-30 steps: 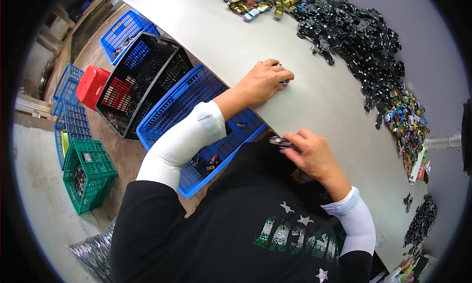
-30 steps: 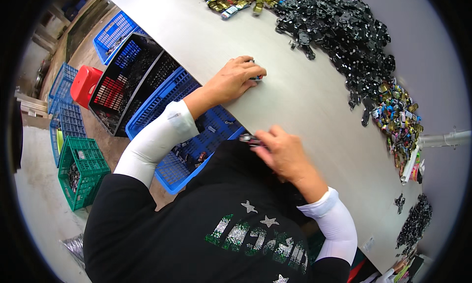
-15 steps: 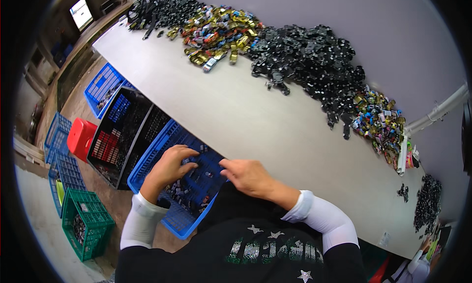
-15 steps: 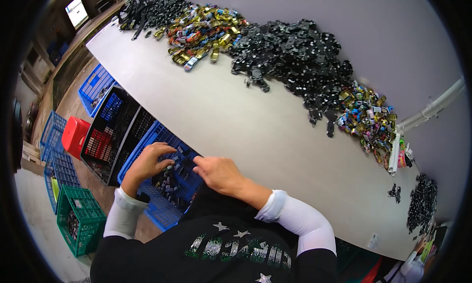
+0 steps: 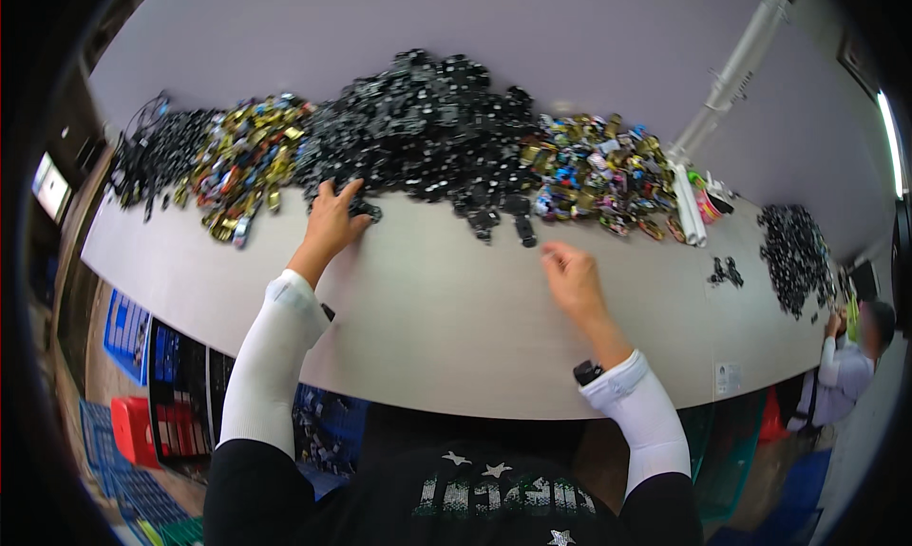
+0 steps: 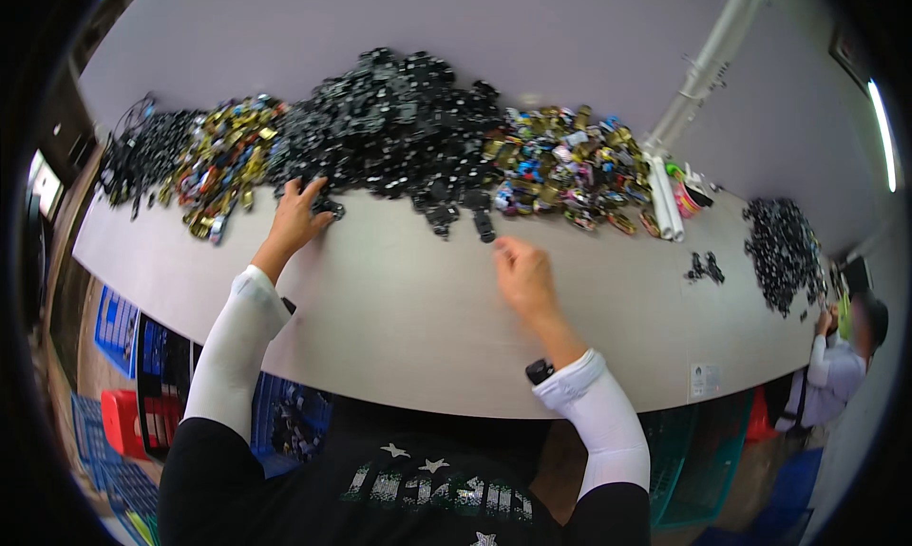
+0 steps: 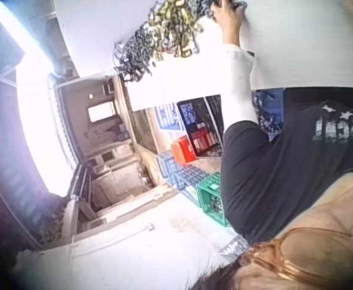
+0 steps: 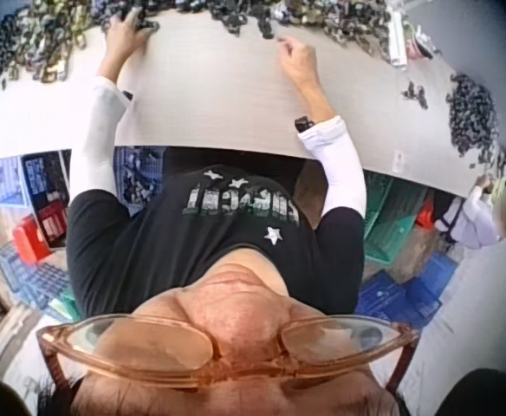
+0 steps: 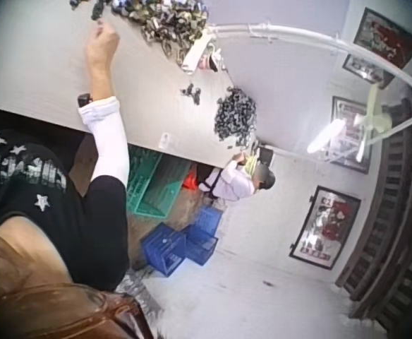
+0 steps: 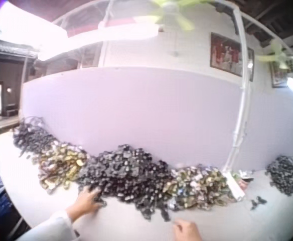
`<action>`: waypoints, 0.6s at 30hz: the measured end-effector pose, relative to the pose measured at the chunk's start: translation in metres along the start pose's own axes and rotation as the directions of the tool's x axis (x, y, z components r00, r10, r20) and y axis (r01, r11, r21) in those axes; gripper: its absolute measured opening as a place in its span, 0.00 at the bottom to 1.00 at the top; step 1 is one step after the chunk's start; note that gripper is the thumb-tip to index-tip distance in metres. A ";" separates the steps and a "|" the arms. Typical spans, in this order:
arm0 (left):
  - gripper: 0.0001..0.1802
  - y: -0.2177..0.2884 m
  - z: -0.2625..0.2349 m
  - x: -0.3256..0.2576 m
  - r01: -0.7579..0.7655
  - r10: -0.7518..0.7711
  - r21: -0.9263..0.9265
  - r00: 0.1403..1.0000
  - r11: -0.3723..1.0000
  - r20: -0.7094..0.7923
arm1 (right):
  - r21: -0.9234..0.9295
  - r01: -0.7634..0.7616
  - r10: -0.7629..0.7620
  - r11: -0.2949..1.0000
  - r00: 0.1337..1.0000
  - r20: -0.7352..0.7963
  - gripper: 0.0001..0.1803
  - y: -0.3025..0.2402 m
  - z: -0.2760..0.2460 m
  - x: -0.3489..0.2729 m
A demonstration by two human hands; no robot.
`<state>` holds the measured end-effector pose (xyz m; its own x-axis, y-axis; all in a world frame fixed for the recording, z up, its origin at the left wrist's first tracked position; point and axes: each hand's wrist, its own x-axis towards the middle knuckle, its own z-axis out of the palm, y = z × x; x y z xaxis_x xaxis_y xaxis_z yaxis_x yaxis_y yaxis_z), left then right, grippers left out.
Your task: The person assembles toy cars by hand by picking up car bodies and chassis, pressing them together, and placing the completed toys on the table or into a blue crate.
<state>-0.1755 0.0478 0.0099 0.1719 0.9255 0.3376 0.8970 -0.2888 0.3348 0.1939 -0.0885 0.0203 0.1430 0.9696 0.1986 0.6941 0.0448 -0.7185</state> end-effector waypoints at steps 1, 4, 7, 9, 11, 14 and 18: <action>0.29 0.009 0.008 0.006 0.002 -0.002 -0.007 0.999 1.000 -0.037 | -0.163 0.046 -0.067 0.986 0.990 -0.124 0.14 0.019 -0.020 0.014; 0.22 0.016 0.020 0.011 -0.057 0.057 0.003 0.996 0.998 0.067 | -0.534 -0.001 -0.174 0.846 0.945 -0.278 0.24 0.044 -0.060 0.045; 0.17 0.034 0.024 0.000 -0.174 0.179 -0.130 0.983 0.976 0.027 | -0.657 -0.002 -0.183 0.754 0.960 -0.213 0.30 0.064 -0.059 0.074; 0.15 0.054 0.023 -0.006 -0.209 0.224 -0.217 0.973 0.954 0.050 | -0.639 -0.003 -0.163 0.769 0.966 -0.201 0.31 0.067 -0.054 0.085; 0.13 0.077 0.032 -0.008 -0.248 0.273 -0.246 0.959 0.937 0.073 | -0.627 -0.122 -0.003 0.770 0.981 -0.194 0.29 0.077 -0.046 0.092; 0.11 0.108 0.034 -0.010 -0.256 0.308 -0.296 0.940 0.920 0.146 | -0.635 -0.160 0.040 0.756 0.979 -0.198 0.26 0.067 -0.030 0.094; 0.12 0.133 0.043 -0.012 -0.213 0.314 -0.436 0.934 0.874 0.172 | -0.622 -0.073 -0.033 0.780 0.987 -0.157 0.24 0.047 -0.005 0.081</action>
<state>-0.0409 0.0093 0.0125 0.5121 0.8159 0.2685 0.5701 -0.5567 0.6043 0.2416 -0.0086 0.0057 0.2291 0.9179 0.3240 0.9695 -0.1854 -0.1604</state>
